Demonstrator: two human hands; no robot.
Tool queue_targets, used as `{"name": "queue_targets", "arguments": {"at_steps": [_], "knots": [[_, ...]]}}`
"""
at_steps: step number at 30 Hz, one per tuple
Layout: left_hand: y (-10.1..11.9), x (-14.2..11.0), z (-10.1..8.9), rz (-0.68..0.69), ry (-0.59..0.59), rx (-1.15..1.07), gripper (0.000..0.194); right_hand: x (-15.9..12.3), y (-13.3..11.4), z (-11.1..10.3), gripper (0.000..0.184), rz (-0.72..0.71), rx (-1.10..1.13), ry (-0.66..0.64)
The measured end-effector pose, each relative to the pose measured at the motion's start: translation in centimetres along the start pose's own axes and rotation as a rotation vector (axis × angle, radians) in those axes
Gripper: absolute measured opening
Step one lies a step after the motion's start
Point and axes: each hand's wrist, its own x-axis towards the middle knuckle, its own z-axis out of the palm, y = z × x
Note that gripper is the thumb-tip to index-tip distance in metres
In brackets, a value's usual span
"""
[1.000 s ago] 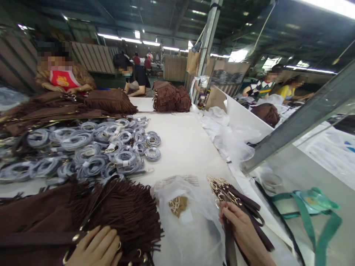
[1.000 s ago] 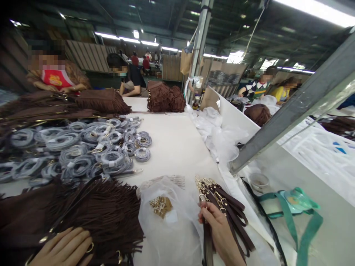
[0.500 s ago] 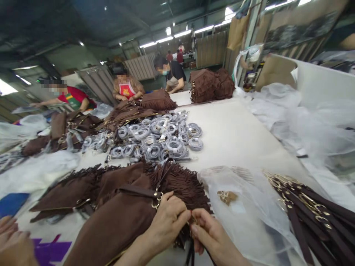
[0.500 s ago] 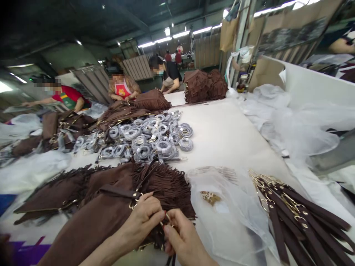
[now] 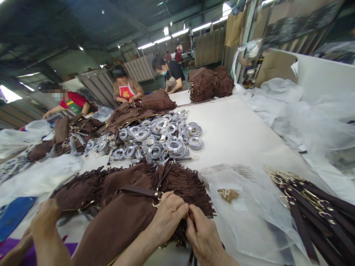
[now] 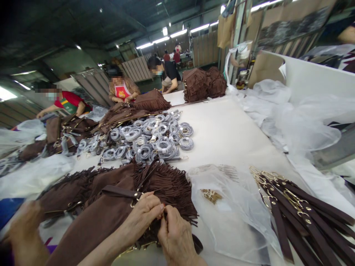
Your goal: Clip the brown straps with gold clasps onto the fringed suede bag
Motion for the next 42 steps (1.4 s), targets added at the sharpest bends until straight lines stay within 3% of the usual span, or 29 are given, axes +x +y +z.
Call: {"name": "queue_targets", "arguments": {"at_steps": [5,8,11,16,24,32,42], "knots": [[-0.7,-1.5,-0.2,0.165,0.162,0.310,0.014,-0.4,1.3,-1.1,0.022,0.138,0.078,-0.057],[-1.0,-2.0,0.2,0.213,0.202,0.421,0.010,-1.2,2.1,-1.4,0.021,0.182,0.112,-0.090],[-0.7,-1.7,0.8,0.176,0.200,0.501,0.011,-1.6,2.4,-0.9,0.020,0.154,0.101,-0.090],[-0.3,-0.9,1.7,0.090,0.241,0.596,0.011,-1.0,2.1,1.0,0.020,0.088,-0.043,0.030],[-1.8,-1.0,2.3,0.247,0.332,0.583,0.014,0.5,1.8,3.0,0.025,-0.003,-0.171,0.135],[-2.1,-1.1,1.9,0.263,0.370,0.501,0.013,0.9,2.0,3.5,0.021,-0.094,-0.104,0.119],[-1.8,-1.0,1.7,0.248,0.455,0.484,0.012,1.2,1.8,3.4,0.019,-0.059,0.007,0.087]]}}
